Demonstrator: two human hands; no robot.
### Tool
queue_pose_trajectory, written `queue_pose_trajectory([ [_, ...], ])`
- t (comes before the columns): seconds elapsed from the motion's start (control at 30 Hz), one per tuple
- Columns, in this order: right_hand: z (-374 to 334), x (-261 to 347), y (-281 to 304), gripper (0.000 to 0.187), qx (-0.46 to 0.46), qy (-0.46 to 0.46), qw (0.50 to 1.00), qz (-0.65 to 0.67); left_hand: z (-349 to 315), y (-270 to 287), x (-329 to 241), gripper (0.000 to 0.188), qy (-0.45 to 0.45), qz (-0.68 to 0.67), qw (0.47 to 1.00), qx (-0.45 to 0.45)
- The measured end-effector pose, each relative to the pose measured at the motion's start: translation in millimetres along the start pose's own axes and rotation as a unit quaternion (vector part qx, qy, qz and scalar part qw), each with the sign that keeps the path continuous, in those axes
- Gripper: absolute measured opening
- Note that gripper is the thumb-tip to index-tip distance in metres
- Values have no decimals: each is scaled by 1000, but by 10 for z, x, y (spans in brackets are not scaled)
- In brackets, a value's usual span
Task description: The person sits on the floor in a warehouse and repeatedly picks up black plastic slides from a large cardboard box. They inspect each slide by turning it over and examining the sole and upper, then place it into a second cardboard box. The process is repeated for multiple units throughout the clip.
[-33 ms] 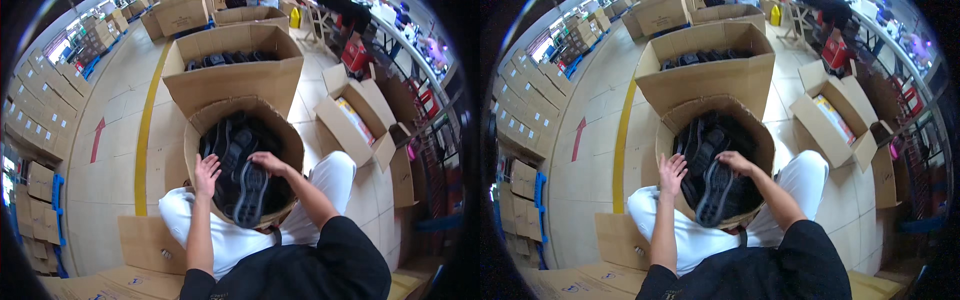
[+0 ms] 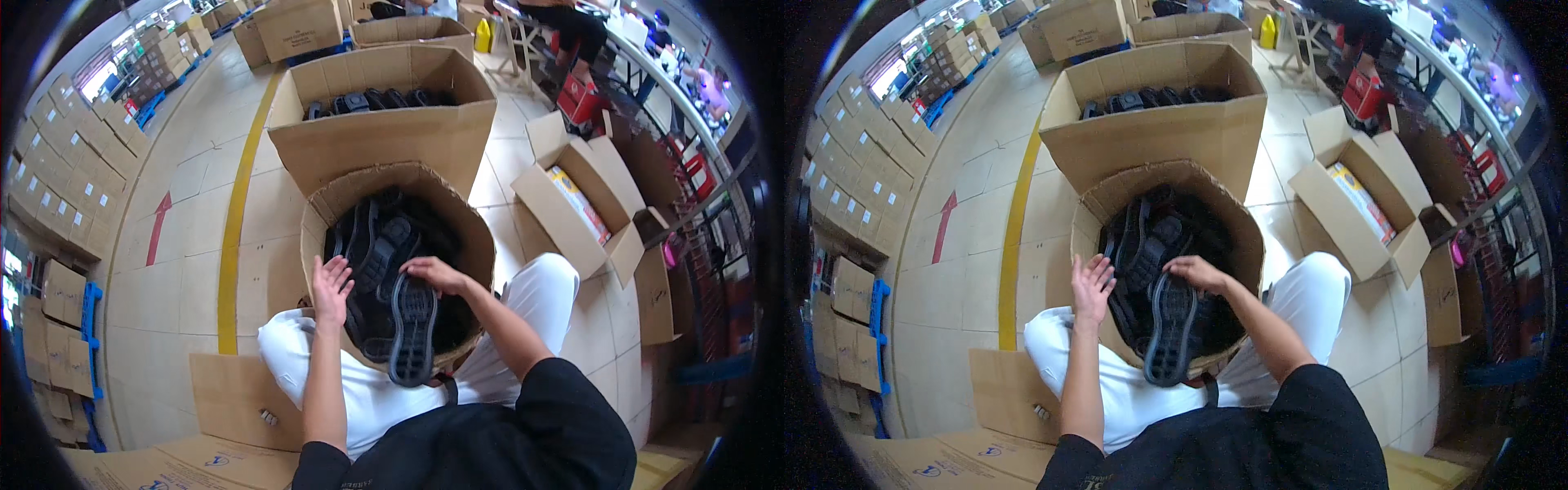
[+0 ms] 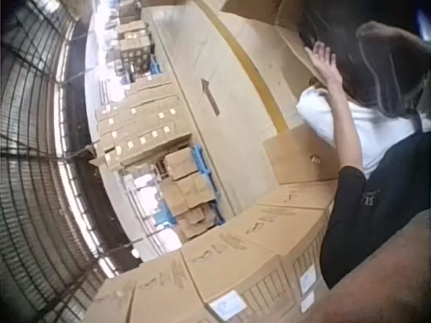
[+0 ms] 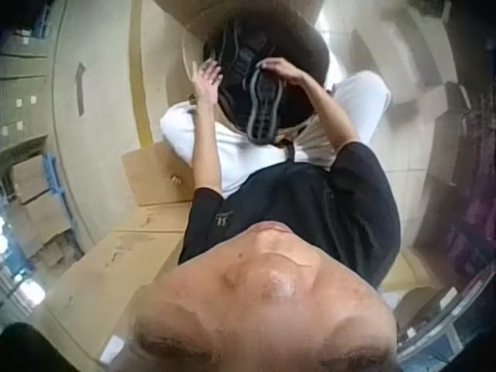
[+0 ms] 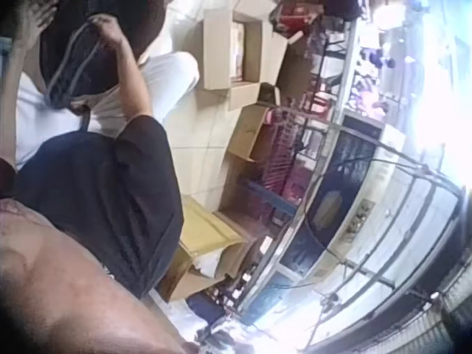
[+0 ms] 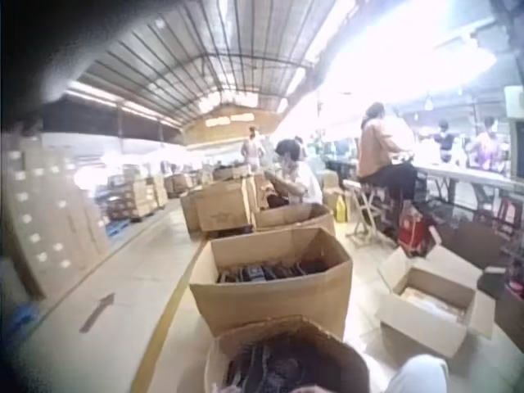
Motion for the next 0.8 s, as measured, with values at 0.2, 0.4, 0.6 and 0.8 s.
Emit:
queue_pose_trajectory([
  [0.2, 184, 754, 406, 22, -78, 212, 974, -8, 25, 97, 6, 48, -3, -23, 999, -43],
  [0.4, 5, 2797, 1548, 46, -196, 247, 815, 486, -35, 127, -54, 46, -22, -14, 999, -34],
  [0.6, -626, 3343, 1074, 32, -235, 437, 845, 201, -73, -7, 12, 42, -14, 7, 1000, -2],
  [0.8, -475, 2884, 886, 21, -293, 435, 833, 179, -101, 31, 37, 39, -7, 8, 1000, -12],
])
Point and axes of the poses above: each hand's wrist, its own z-axis towards the middle knuckle, its own y-axis out of the back of the hand, x = y × z, the point moved 7 cm from there along z, towards the middle knuckle, and after that the axes turned 15 degrees about -x, right-handed, at the moved point
